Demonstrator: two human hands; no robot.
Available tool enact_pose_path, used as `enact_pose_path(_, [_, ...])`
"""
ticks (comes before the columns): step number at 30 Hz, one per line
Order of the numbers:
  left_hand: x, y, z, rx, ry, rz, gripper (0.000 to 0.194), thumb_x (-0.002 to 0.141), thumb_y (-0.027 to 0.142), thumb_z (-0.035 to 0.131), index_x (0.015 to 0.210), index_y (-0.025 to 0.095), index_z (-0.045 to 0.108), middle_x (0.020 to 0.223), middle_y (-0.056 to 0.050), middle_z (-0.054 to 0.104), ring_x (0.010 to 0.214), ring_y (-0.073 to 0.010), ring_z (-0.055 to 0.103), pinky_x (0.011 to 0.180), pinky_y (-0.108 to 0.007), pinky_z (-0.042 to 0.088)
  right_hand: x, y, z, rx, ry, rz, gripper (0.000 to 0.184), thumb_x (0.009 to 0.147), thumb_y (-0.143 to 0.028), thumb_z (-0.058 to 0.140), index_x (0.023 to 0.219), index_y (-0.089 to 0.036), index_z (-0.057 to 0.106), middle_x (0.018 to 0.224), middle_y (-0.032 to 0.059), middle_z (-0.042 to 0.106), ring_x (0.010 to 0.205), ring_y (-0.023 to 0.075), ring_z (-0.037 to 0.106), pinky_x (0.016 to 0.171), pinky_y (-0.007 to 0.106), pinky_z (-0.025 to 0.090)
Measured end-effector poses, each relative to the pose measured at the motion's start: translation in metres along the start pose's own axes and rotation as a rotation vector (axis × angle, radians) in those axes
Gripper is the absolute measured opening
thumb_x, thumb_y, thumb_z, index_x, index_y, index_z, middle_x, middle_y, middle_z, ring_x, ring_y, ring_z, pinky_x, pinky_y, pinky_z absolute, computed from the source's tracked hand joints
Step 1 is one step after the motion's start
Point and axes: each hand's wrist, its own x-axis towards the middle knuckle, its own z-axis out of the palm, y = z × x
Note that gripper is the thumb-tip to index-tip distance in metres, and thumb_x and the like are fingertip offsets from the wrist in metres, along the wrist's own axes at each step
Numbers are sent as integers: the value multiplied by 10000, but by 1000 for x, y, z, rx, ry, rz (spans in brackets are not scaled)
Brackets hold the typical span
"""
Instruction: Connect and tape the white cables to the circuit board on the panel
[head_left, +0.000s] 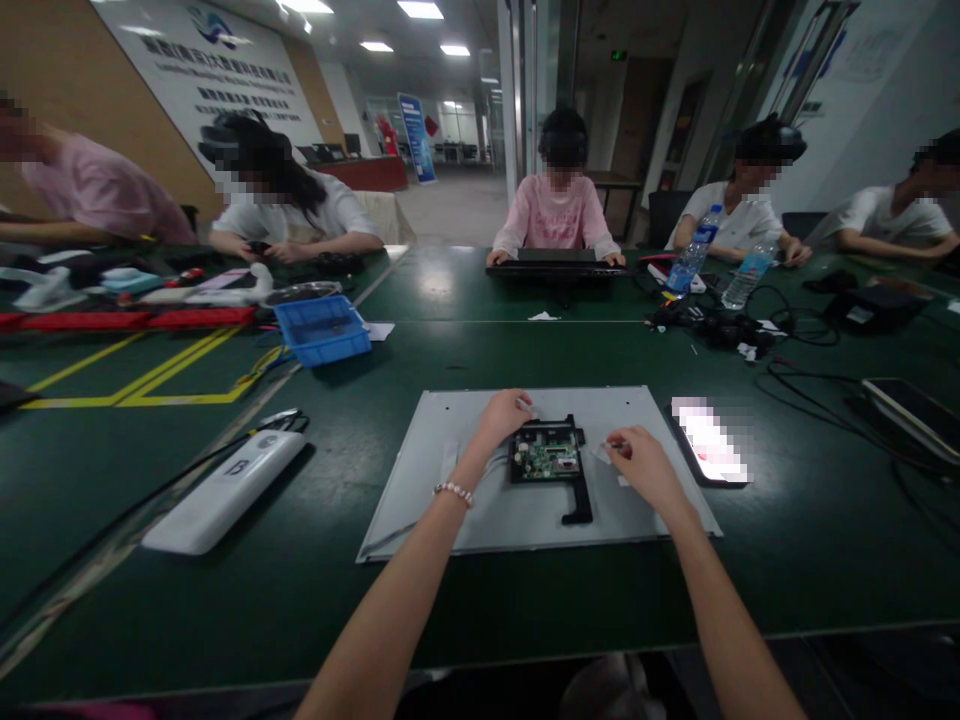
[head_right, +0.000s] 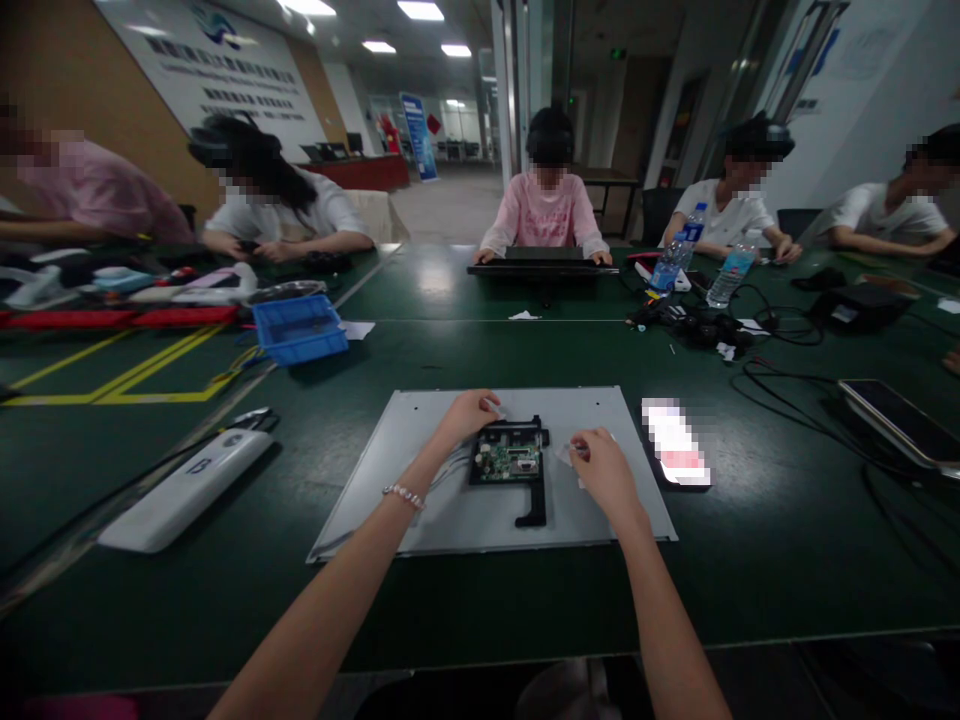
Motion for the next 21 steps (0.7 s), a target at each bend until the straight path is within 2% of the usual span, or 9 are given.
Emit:
enact_pose_path(10, [2,9,0,60,-11,85,133,678,93,582,766,130,675,807,-82,686,775,-183,613,733,-256,445,-1,-2,-1,-21,0,-8,186,808,-236,510,931,-170,633,938,71,577,716,147,597,722,289,465])
enact_pose_path(21, [5,11,-5,71,83,4,205,708,71,529,832,149,672,871,-83,689,823,-185,615,734,-247,444,-2,-6,-3,-6,45,-27,194,812,-240,493,929,-179,636,924,68,614,735,163,604,728,297,469])
